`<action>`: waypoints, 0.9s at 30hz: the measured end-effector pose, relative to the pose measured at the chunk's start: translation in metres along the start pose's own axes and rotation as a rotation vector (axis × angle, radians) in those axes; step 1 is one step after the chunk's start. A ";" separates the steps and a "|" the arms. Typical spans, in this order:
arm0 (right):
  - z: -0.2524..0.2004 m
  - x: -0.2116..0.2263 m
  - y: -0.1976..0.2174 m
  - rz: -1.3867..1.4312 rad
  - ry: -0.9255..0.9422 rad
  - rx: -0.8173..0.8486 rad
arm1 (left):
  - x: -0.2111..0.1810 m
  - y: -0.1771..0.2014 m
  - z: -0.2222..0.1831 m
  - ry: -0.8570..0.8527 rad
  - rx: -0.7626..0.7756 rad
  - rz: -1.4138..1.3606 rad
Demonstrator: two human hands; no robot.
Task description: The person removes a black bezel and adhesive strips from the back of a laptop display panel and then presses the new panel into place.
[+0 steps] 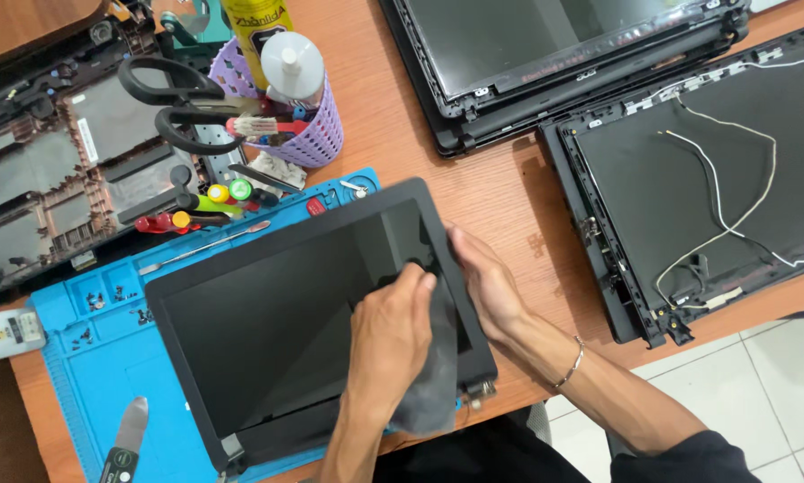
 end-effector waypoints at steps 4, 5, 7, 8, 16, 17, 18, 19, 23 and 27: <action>-0.001 -0.003 0.005 0.086 -0.062 -0.016 | -0.005 -0.011 -0.007 0.032 0.045 0.047; -0.001 -0.005 0.005 0.115 -0.069 -0.017 | -0.006 -0.012 -0.009 0.033 0.017 0.055; 0.001 -0.002 0.006 0.146 -0.067 0.002 | -0.009 -0.014 -0.006 0.012 -0.056 0.064; 0.001 -0.003 0.007 0.155 -0.073 0.020 | -0.011 -0.016 -0.007 0.005 -0.094 0.069; -0.002 -0.002 0.004 0.145 -0.110 0.025 | -0.015 -0.004 0.002 -0.095 -0.043 0.194; -0.002 -0.001 0.003 0.131 -0.111 0.011 | -0.014 -0.003 0.004 -0.108 -0.014 0.214; -0.003 0.001 0.002 0.115 -0.111 -0.004 | -0.015 -0.003 0.005 -0.121 0.015 0.232; -0.004 0.002 0.001 0.094 -0.102 -0.011 | -0.016 -0.003 0.005 -0.117 0.015 0.231; -0.003 0.003 -0.004 0.055 -0.080 0.003 | -0.014 -0.006 -0.003 -0.030 0.028 0.184; -0.005 0.000 -0.004 0.127 -0.111 -0.037 | -0.008 -0.010 -0.004 -0.001 -0.059 0.021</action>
Point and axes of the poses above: each hand's wrist, its own z-axis towards the middle knuckle, its own y-axis out of the back of the hand, x = y × z, the point moved 6 cm from there along z, towards the middle knuckle, and after that the axes turned 8 degrees about -y, right-handed, at the moved point
